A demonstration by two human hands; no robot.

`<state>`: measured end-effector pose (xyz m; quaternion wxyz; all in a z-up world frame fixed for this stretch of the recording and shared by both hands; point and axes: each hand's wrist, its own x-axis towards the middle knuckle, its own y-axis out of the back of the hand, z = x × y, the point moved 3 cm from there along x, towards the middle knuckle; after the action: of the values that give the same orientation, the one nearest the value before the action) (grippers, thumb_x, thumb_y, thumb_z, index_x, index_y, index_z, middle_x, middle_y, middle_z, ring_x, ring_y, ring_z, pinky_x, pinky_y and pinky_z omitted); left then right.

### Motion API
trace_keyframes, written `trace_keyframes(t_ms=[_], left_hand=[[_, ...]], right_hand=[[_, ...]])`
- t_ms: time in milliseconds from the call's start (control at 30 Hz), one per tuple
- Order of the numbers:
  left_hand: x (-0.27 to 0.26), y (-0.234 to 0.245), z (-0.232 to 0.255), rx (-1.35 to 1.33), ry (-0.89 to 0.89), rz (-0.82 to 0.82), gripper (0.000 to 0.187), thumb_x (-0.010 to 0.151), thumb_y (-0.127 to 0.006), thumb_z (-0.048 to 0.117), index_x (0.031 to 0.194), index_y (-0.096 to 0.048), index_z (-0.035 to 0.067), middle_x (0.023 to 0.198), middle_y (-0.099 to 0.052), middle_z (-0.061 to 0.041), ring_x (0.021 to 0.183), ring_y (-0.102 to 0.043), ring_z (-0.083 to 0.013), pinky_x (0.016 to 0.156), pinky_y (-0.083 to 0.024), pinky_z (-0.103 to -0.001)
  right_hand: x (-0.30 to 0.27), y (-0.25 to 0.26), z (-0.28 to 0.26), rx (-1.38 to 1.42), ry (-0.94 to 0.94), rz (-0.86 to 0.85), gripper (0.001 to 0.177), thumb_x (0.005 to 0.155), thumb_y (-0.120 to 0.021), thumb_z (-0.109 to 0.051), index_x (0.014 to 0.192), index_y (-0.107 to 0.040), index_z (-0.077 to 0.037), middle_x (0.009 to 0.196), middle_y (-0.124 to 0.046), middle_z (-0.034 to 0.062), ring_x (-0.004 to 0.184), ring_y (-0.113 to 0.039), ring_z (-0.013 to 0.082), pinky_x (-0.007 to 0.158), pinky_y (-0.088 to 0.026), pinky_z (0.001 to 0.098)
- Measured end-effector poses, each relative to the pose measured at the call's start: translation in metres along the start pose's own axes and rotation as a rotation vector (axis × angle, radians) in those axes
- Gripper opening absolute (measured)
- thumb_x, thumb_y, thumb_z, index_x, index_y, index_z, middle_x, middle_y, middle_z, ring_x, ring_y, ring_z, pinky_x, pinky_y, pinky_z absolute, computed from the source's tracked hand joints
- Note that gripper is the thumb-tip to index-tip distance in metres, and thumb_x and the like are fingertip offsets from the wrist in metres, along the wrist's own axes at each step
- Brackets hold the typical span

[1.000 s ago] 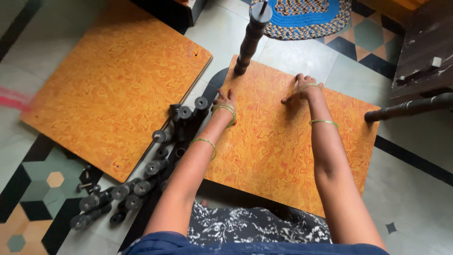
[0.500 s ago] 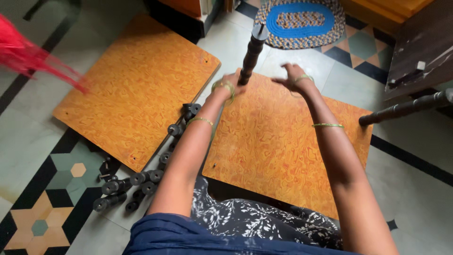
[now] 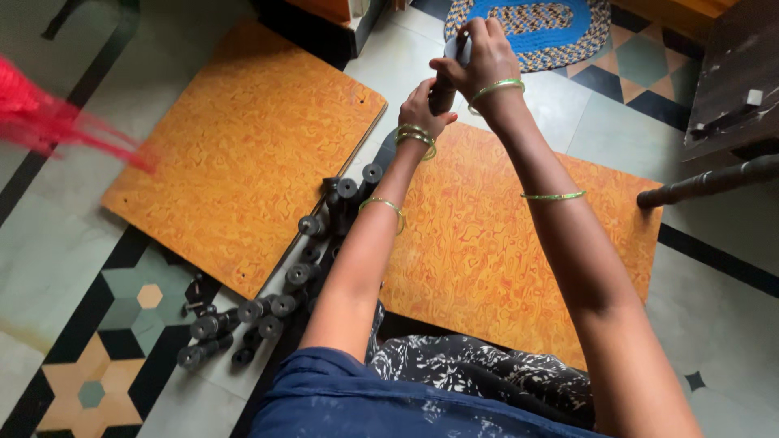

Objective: The person sits on the floor and assembles a wooden stool by inserting black metal legs into pre-drilled holes in the seat. They handle the legs and seat, aligning and pushing the legs into place one by one.

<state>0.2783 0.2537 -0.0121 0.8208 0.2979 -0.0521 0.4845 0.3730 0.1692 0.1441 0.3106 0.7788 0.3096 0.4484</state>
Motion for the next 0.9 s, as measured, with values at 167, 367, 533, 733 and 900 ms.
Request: trace_keyframes(t_ms=[167,367,533,733,900], left_hand=[[0.001,-0.004,-0.012,-0.001,0.026,-0.037,0.068,0.059,-0.098,0.023,0.116,-0.064,0.010,0.105,-0.075,-0.013,0.097,-0.073,-0.0334,0.086,-0.059,-0.042],[0.005,-0.002,-0.020,0.001,-0.074,-0.071,0.068,0.060,-0.098,0.026,0.116,-0.063,0.012,0.102,-0.076,-0.014,0.094,-0.073,-0.0352,0.083,-0.060,-0.043],[0.005,-0.006,-0.024,0.029,-0.040,-0.155,0.071,0.060,-0.098,0.029,0.119,-0.061,0.014,0.095,-0.077,-0.014,0.088,-0.074,-0.0373,0.077,-0.061,-0.045],[0.008,-0.008,-0.028,0.066,-0.030,-0.187,0.070,0.063,-0.098,0.033,0.117,-0.057,0.014,0.091,-0.076,-0.016,0.085,-0.074,-0.0381,0.077,-0.061,-0.045],[0.005,-0.006,-0.032,0.048,-0.045,-0.197,0.071,0.064,-0.097,0.033,0.119,-0.057,0.013,0.093,-0.076,-0.016,0.088,-0.074,-0.0388,0.077,-0.061,-0.046]], right_hand=[[0.010,-0.007,0.007,-0.051,0.061,-0.054,0.057,0.080,-0.094,-0.038,0.109,-0.061,-0.001,0.104,-0.060,0.0206,0.092,-0.064,0.0412,0.078,-0.055,0.0483],[0.009,0.000,0.009,0.015,0.141,-0.097,0.049,0.082,-0.093,-0.031,0.107,-0.064,-0.001,0.103,-0.063,0.0197,0.093,-0.065,0.0401,0.081,-0.055,0.0475],[0.013,0.013,0.000,0.059,0.180,-0.141,0.046,0.079,-0.093,-0.028,0.104,-0.065,-0.001,0.100,-0.063,0.0177,0.089,-0.066,0.0385,0.079,-0.056,0.0462],[0.019,0.022,-0.008,0.110,0.184,-0.220,0.043,0.078,-0.091,-0.024,0.104,-0.066,-0.002,0.100,-0.064,0.0166,0.085,-0.066,0.0376,0.075,-0.056,0.0457],[0.014,0.025,-0.010,0.109,0.286,-0.197,0.046,0.080,-0.092,-0.025,0.108,-0.063,-0.002,0.099,-0.061,0.0160,0.085,-0.065,0.0376,0.075,-0.055,0.0459]])
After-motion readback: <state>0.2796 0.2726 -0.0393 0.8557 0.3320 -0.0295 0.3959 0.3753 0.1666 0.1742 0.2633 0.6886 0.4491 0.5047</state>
